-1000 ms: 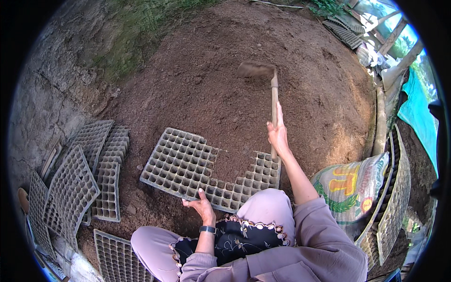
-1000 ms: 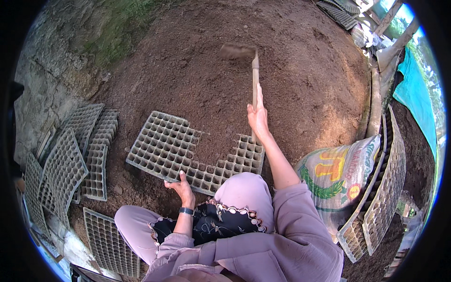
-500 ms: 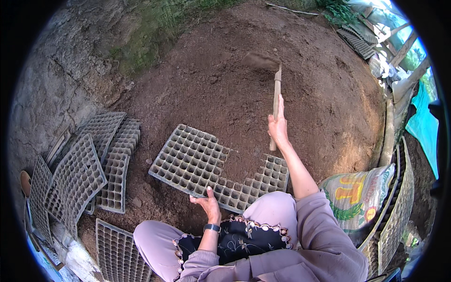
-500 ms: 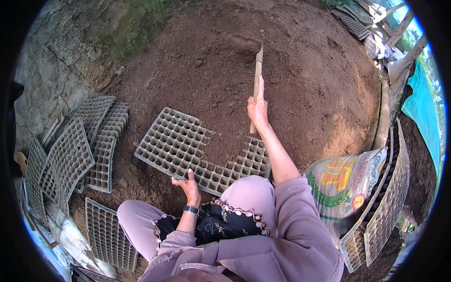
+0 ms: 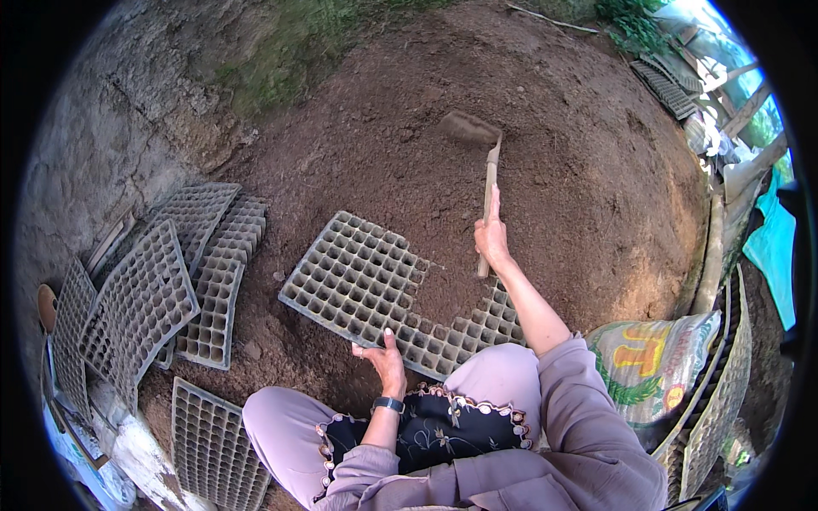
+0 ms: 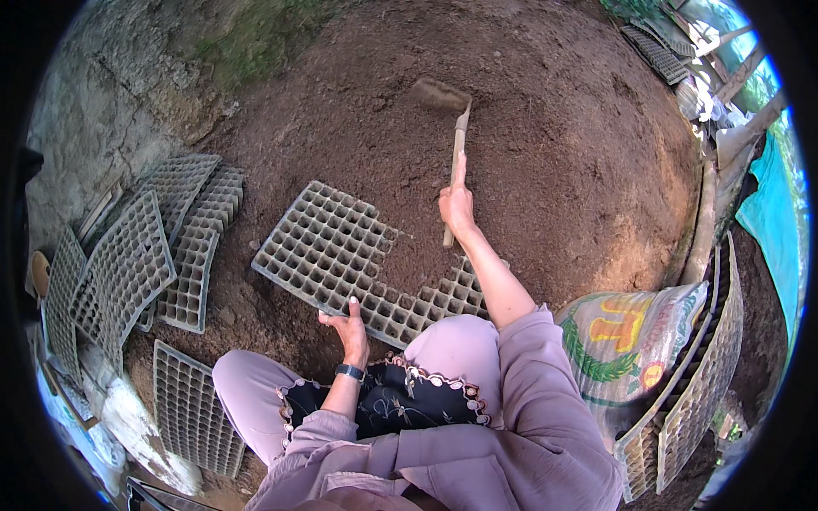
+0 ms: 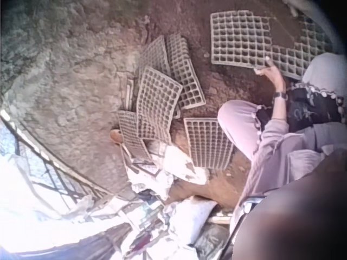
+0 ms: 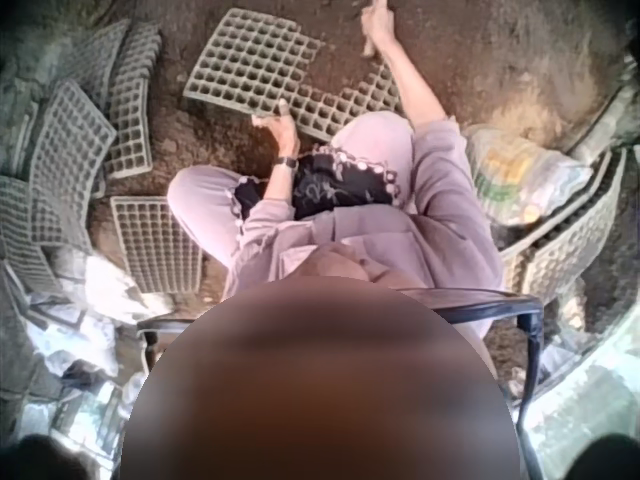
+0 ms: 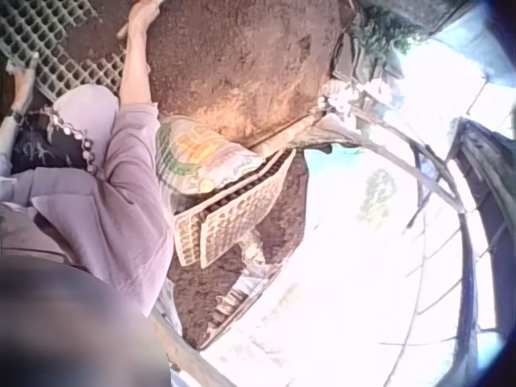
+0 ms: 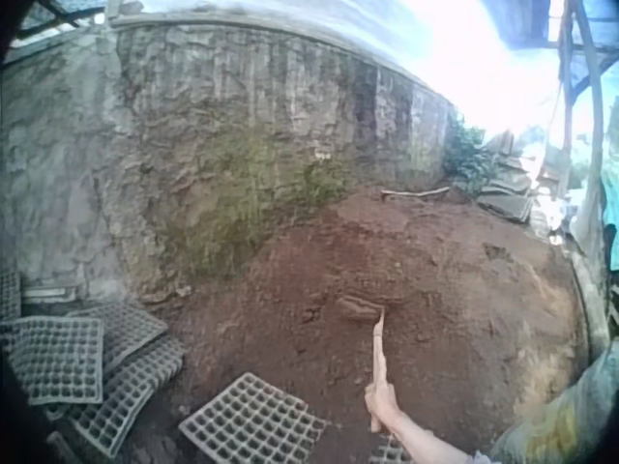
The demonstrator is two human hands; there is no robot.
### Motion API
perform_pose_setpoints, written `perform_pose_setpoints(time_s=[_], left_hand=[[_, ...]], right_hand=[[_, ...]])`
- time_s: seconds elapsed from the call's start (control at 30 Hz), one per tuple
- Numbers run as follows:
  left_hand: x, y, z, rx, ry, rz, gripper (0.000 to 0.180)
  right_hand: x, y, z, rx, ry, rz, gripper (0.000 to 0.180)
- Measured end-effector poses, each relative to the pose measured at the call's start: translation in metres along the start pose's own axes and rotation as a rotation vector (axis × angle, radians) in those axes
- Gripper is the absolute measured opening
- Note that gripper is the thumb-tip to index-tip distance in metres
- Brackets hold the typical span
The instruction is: The person picks up an empty seedling tray, scoops soil into it using a small hand hoe, and levels the soil with their hand. They then carry the filled tray to a nearby bench and place it down.
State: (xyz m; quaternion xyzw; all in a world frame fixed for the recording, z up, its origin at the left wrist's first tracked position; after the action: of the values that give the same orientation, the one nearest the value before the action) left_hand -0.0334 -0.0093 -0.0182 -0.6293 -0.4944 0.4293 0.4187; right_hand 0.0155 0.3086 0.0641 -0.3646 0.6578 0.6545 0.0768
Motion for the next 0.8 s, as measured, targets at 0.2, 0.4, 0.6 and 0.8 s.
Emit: perform_pose_setpoints(time_s=[0.2, 0.4, 0.6, 0.8], left_hand=[[0.005, 0.002, -0.003, -0.019, -0.057, 0.003, 0.082], [0.003, 0.008, -0.003, -0.047, -0.075, -0.018, 0.079], [-0.001, 0.012, -0.002, -0.107, -0.073, 0.000, 0.080], [0.001, 0.002, -0.005, -0.085, -0.039, -0.095, 0.082]], right_hand=[[-0.001, -0.021, -0.054, 0.107, 0.426, 0.028, 0.084], [-0.049, -0.003, -0.126, -0.041, 0.544, -0.007, 0.079], [-0.058, 0.006, -0.098, -0.356, 0.009, 0.118, 0.080], [-0.028, -0.034, -0.044, 0.016, 0.180, -0.276, 0.090]])
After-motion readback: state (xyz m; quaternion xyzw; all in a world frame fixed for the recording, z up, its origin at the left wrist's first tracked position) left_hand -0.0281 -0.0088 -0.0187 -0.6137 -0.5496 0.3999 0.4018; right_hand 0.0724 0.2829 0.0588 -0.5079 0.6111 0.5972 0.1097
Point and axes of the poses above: each hand's wrist, its own z-axis towards the middle knuckle, its own x-axis out of the palm, y = z × x, the point moved 3 cm from there along z, towards the middle knuckle, and after that the axes turned 5 degrees about -y, right-handed, at the moved point
